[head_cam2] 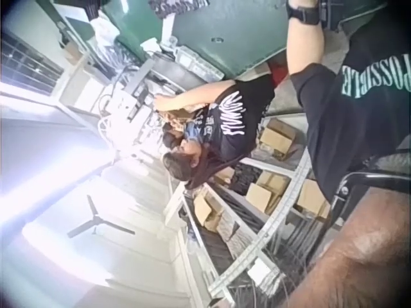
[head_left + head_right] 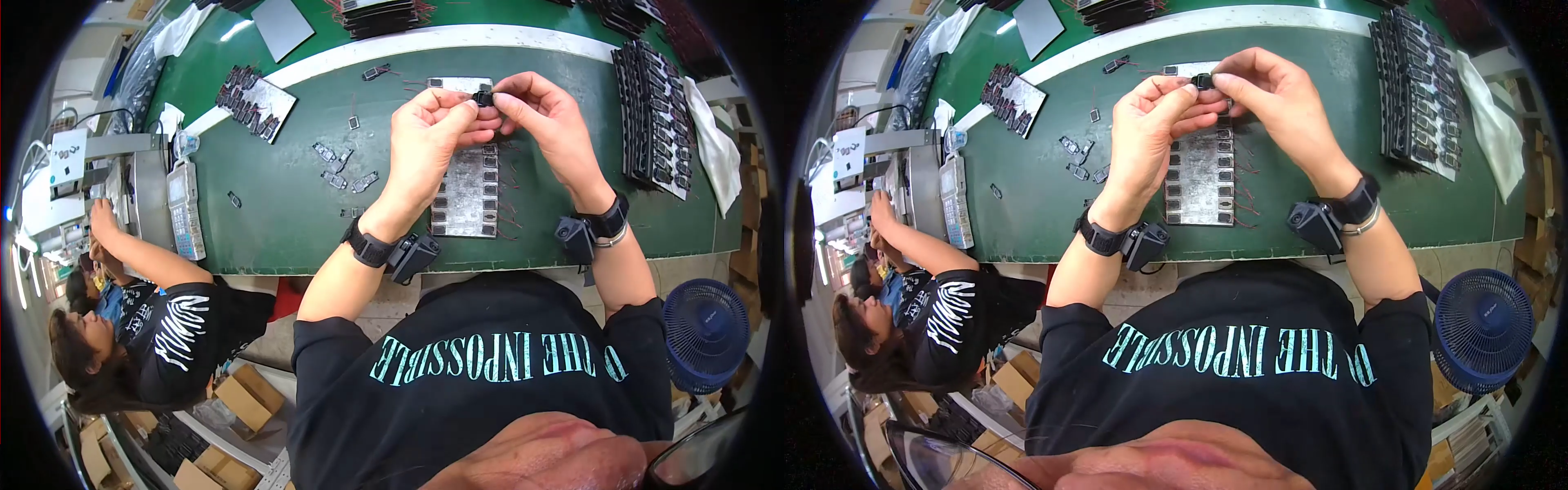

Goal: The person picks up a speaker and a frame by hand, aligns them, and presses them together. They then place the assembled unit onto a tray and repeat the process for additional speakers.

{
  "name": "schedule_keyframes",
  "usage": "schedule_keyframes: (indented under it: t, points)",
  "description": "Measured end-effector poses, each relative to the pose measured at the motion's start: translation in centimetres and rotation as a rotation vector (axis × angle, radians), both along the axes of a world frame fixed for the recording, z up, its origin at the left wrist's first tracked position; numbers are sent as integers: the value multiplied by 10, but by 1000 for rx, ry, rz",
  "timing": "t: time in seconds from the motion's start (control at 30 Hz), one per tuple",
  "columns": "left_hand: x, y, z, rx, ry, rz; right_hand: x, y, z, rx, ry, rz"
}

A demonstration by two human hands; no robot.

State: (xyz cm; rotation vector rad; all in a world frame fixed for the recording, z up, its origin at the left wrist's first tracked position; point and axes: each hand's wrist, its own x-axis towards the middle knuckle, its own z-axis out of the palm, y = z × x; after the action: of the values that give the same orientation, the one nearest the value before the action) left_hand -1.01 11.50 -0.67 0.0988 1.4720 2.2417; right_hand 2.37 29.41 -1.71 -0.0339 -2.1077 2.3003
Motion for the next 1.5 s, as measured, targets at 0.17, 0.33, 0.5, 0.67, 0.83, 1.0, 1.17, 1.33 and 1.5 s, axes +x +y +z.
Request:
schedule_keyframes:
  t: [0.17, 0.33, 0.5, 0.67, 0.83, 1.0, 1.17, 1.33, 1.5]
  points:
    - [2, 4, -4, -18, 28, -9, 2, -2, 0, -19, 7, 0]
    - [3, 3, -7, -26, 32, -5, 3, 0, 2, 81, 20, 40]
    - [2, 3, -7, -26, 25, -22, 1, 2, -5, 68, 81, 86]
    - [3, 1, -7, -28, 12, -27, 1, -1, -3, -24, 67, 86]
    - [4, 1, -8, -34, 4, -26, 1, -1, -5, -36, 51, 106]
    - [3, 3, -9, 3, 10, -21, 6, -8, 1, 45, 78, 9]
    - [4, 2, -9, 0, 39, 23, 7, -16, 9, 255, 143, -80]
    - [4, 4, -11, 5, 57, 24, 6, -15, 3, 83, 102, -64]
    - [6, 4, -9, 5, 40, 23, 1, -6, -4, -54, 14, 36]
